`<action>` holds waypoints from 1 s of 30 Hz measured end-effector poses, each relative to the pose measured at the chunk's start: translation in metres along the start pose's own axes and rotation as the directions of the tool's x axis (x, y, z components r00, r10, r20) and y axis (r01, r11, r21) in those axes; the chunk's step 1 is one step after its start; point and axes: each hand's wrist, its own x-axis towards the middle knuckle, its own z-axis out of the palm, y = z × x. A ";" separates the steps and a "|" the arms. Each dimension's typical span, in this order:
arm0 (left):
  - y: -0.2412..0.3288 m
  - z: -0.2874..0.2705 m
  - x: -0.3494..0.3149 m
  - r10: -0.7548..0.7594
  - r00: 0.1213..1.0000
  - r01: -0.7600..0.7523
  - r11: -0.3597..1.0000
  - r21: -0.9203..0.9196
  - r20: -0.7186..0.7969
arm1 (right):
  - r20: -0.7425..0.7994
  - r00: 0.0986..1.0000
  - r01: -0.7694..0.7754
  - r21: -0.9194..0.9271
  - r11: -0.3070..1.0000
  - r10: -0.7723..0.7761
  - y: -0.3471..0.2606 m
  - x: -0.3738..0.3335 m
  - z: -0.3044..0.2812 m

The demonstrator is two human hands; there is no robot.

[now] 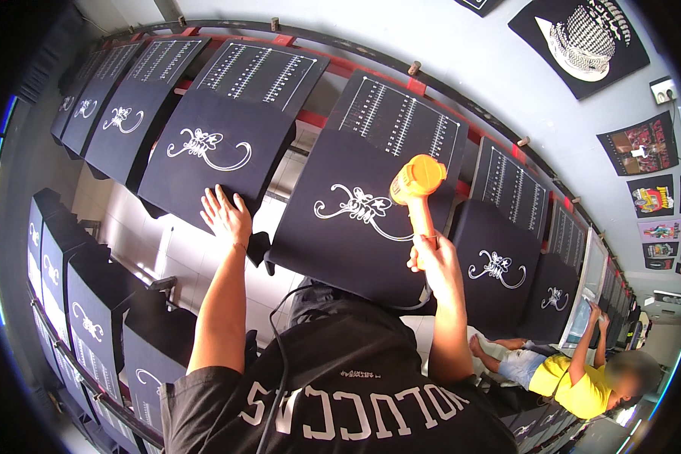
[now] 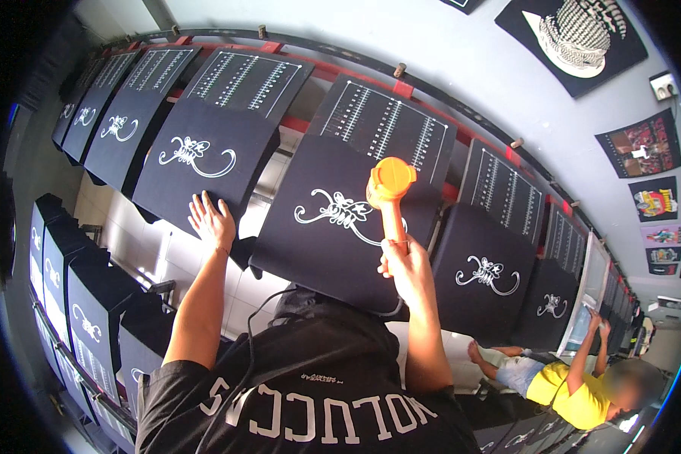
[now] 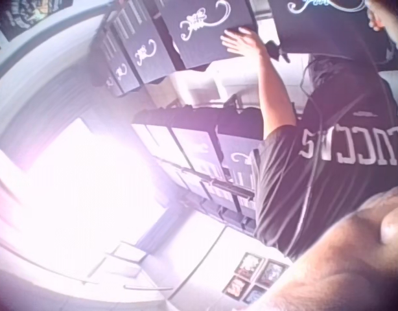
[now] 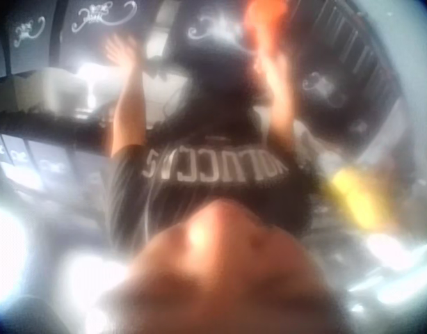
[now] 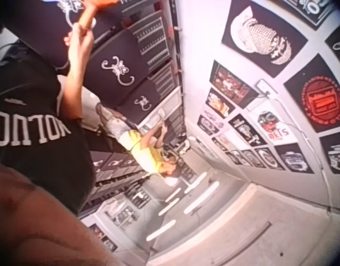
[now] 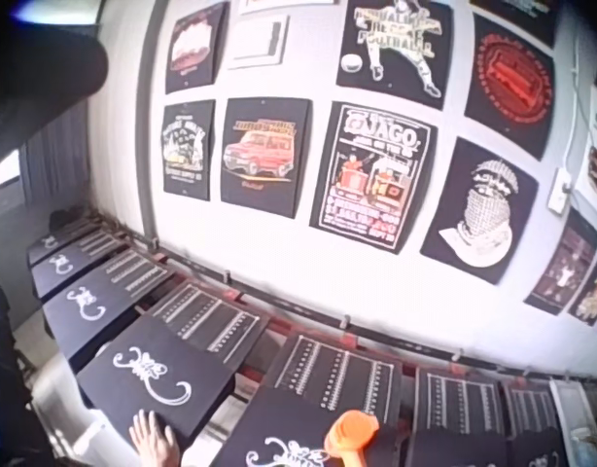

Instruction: The person uses a heat gun to cure ink on screen-printed t-shirts, moving systematically along a long printing rack to apply heat to each garment's design and checking the ink with their hand.

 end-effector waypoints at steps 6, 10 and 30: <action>0.001 -0.003 0.001 0.003 1.000 -0.004 1.000 0.006 0.025 | -0.008 1.000 -0.009 -0.031 0.999 0.009 0.001 -0.008 -0.003; 0.000 -0.003 0.000 0.002 1.000 -0.002 1.000 0.005 0.014 | 0.013 0.993 -0.115 -0.013 0.993 0.115 -0.005 -0.010 -0.008; 0.002 -0.003 0.001 -0.003 1.000 0.003 0.999 0.036 0.012 | 0.045 0.991 -0.121 -0.049 0.991 0.123 -0.005 -0.019 -0.002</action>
